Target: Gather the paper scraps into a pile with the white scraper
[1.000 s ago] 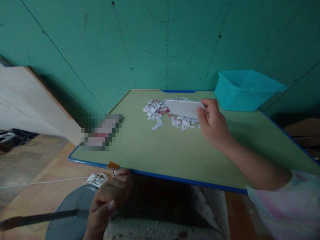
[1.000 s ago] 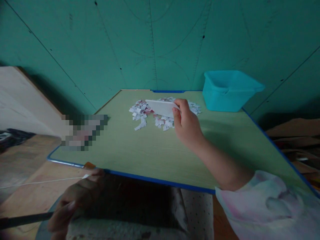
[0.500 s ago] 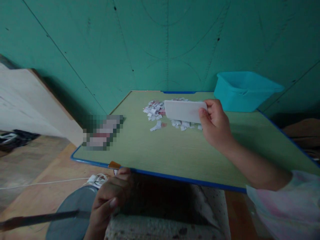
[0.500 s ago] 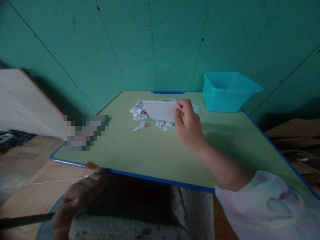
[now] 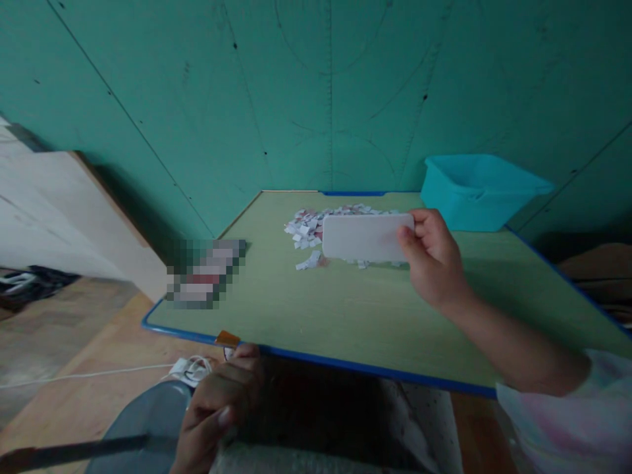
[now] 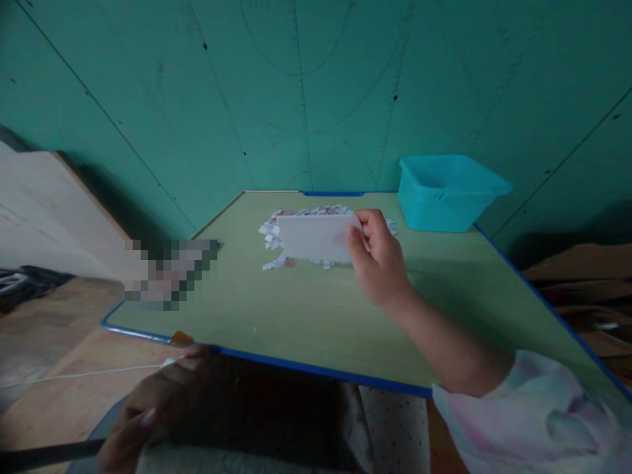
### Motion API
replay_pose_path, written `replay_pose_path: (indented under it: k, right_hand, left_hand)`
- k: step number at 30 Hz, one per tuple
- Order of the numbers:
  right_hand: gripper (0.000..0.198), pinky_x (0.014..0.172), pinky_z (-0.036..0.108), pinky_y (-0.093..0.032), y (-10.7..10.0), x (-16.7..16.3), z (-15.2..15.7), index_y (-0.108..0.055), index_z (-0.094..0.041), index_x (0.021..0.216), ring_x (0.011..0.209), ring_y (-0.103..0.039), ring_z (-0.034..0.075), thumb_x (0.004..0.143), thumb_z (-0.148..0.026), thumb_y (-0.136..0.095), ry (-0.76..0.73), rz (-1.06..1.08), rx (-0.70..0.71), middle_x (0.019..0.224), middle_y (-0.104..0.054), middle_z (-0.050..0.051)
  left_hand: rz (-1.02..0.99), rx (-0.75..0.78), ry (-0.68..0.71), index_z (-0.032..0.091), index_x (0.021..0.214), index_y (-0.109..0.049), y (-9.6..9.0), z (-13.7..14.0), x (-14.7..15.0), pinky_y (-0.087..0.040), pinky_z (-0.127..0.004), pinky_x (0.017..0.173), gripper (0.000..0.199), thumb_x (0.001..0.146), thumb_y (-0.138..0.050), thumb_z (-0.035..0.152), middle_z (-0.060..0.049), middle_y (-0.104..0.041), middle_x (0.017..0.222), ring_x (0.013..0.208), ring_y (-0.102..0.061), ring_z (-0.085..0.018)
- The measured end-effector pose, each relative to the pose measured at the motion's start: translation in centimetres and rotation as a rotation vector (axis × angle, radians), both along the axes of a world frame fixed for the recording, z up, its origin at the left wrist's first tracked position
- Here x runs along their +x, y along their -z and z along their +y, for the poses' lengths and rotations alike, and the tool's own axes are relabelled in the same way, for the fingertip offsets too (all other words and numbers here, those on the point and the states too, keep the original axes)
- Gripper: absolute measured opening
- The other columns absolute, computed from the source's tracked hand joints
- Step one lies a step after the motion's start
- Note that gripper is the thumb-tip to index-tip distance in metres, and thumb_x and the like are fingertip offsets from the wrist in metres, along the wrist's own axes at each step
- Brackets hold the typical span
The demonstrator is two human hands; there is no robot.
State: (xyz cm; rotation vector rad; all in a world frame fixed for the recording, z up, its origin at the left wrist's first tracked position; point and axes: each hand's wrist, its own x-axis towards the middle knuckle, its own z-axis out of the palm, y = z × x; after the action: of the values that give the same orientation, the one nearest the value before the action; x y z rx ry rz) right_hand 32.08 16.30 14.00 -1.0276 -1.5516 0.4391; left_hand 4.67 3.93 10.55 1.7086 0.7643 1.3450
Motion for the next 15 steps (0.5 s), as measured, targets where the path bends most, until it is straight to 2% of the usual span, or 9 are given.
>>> replay_pose_path:
  k: [5,8,10,12,15]
  right_hand:
    - [0.016,0.057,0.029,-0.038,0.5,-0.6,-0.1,-0.043,-0.023,0.095,0.069,-0.053,0.016,0.087,-0.037,-0.042,-0.02,-0.135,-0.041,0.077,-0.054,0.002]
    - [0.016,0.058,0.029,-0.038,0.4,-0.9,-0.4,-0.044,-0.023,0.095,0.069,-0.053,0.016,0.087,-0.036,-0.043,-0.066,-0.129,-0.089,0.077,-0.055,0.002]
    - [0.015,0.057,0.028,-0.038,0.1,-0.7,-0.6,-0.044,-0.024,0.093,0.067,-0.053,0.015,0.087,-0.037,-0.044,-0.105,-0.055,-0.107,0.074,-0.054,0.0]
    - [0.014,0.056,0.027,-0.038,-0.2,-0.5,-0.7,-0.044,-0.025,0.091,0.066,-0.052,0.015,0.086,-0.037,-0.045,-0.121,0.024,-0.11,0.071,-0.053,-0.001]
    - [0.013,0.055,0.026,-0.038,-0.4,-0.4,-0.7,-0.044,-0.025,0.091,0.064,-0.051,0.014,0.086,-0.037,-0.046,-0.109,0.071,-0.114,0.072,-0.053,-0.001]
  left_hand:
    - [-0.046,-0.026,0.04,0.022,0.047,-0.042,1.2,-0.4,-0.7,-0.044,-0.037,0.057,0.04,0.082,-0.045,0.04,0.002,-0.038,0.039,0.044,-0.048,-0.018]
    - [-0.107,-0.001,0.041,0.024,0.06,-0.054,3.0,-0.9,-1.7,-0.044,-0.037,0.058,0.025,0.082,-0.047,0.034,0.002,-0.048,0.043,0.045,-0.05,-0.018]
    - [-0.152,-0.042,-0.036,0.027,0.069,-0.058,4.0,-1.0,-2.1,-0.045,-0.037,0.059,0.016,0.081,-0.049,0.032,0.002,-0.054,0.05,0.047,-0.05,-0.018]
    - [-0.135,-0.044,-0.03,0.025,0.061,-0.055,4.0,-1.0,-2.1,-0.045,-0.038,0.059,0.022,0.081,-0.049,0.035,0.001,-0.052,0.049,0.047,-0.049,-0.018]
    - [-0.037,-0.013,-0.001,0.022,0.049,-0.046,2.7,-0.8,-1.5,-0.045,-0.039,0.059,0.035,0.08,-0.047,0.039,0.0,-0.045,0.044,0.045,-0.046,-0.018]
